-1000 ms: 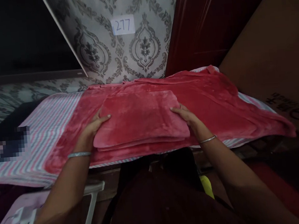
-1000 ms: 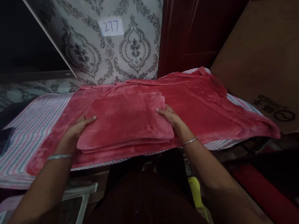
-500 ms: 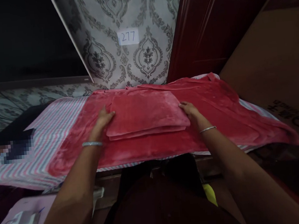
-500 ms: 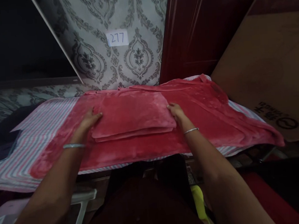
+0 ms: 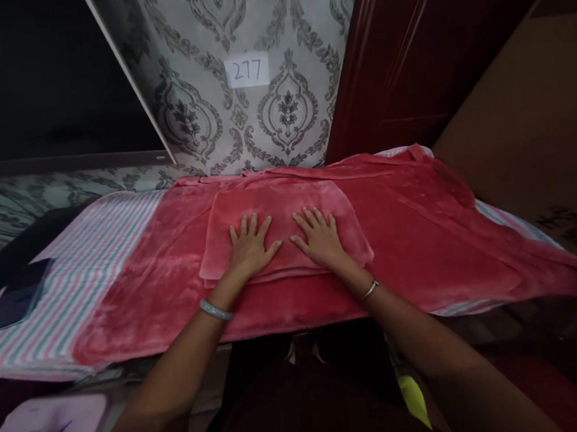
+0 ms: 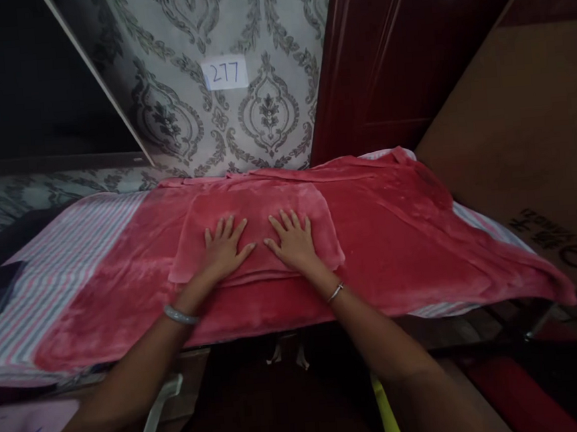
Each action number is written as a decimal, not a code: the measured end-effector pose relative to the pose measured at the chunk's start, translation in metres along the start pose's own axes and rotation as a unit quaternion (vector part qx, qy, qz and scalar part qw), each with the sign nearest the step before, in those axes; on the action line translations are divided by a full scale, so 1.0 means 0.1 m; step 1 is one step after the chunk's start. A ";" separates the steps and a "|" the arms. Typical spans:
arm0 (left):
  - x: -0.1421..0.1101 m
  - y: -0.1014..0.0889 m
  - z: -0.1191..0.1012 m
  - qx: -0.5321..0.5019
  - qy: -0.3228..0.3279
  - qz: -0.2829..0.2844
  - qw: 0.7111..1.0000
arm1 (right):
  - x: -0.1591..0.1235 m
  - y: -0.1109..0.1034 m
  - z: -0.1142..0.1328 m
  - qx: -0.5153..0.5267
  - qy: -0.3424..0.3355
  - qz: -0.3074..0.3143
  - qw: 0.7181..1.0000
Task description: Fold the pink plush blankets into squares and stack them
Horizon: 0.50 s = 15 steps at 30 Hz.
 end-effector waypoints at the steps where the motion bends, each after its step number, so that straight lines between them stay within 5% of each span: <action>1: -0.01 0.05 0.02 0.006 0.001 -0.005 1.000 | -0.02 0.05 -0.01 -0.005 0.000 0.001 1.000; 15: -0.02 0.15 0.04 0.028 -0.001 0.009 1.000 | -0.04 0.16 -0.02 -0.010 -0.010 -0.012 1.000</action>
Point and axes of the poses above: each hand's wrist, its own x-axis towards the middle knuckle, its own y-axis out of the palm, z = x × y, the point moved 10 cm from there along x, towards the middle knuckle, and after that the axes turned 9 degrees about -y, right-handed, at the moved point
